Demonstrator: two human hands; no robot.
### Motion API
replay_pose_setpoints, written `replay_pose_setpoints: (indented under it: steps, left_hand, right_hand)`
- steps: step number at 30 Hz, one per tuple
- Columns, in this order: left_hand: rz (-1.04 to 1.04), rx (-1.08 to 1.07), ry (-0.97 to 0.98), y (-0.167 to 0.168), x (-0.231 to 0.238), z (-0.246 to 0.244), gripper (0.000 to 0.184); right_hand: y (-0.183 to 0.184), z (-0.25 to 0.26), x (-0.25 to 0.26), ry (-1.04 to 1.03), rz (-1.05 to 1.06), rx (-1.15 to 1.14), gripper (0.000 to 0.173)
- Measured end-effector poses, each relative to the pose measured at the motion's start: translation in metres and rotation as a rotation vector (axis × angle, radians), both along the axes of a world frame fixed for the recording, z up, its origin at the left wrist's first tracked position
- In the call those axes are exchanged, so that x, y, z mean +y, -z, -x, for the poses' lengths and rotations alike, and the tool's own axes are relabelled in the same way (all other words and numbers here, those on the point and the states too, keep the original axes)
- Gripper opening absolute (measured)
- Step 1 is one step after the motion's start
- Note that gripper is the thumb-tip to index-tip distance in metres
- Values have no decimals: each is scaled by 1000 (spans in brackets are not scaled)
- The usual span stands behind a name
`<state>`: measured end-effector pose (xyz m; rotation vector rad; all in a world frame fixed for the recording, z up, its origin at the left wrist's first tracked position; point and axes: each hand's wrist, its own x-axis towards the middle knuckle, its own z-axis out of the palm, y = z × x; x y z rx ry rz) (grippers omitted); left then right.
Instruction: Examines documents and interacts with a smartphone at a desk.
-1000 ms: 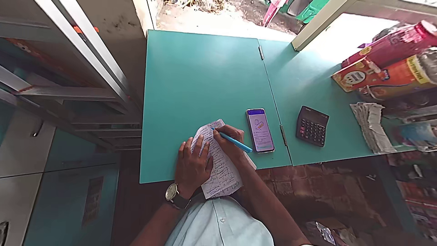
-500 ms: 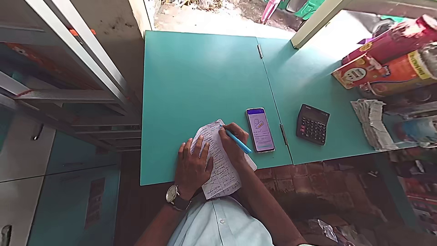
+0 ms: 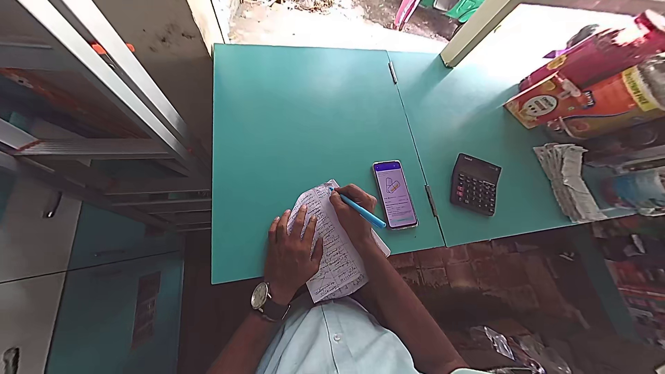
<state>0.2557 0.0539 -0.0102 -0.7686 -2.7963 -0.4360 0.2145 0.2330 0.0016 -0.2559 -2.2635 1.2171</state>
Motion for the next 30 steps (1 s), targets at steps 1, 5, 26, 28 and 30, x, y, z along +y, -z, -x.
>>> replay_pose_setpoints:
  steps: [1, 5, 26, 28, 30]
  left_hand:
    - [0, 0, 1, 0, 0, 0, 51]
    - [-13, 8, 5, 1, 0, 0, 52]
    - [-84, 67, 12, 5, -6, 2, 54]
    - [-92, 73, 1, 3, -6, 1, 54]
    - [-105, 76, 1, 2, -5, 0, 53]
  right_hand:
    - [0, 0, 0, 9, 2, -4, 7]
    - [-2, -1, 0, 19, 10, -34, 8]
    - [-23, -47, 5, -268, 187, 229, 33]
    - [-25, -74, 19, -294, 127, 259, 52]
    - [-23, -101, 46, -195, 56, 236, 45]
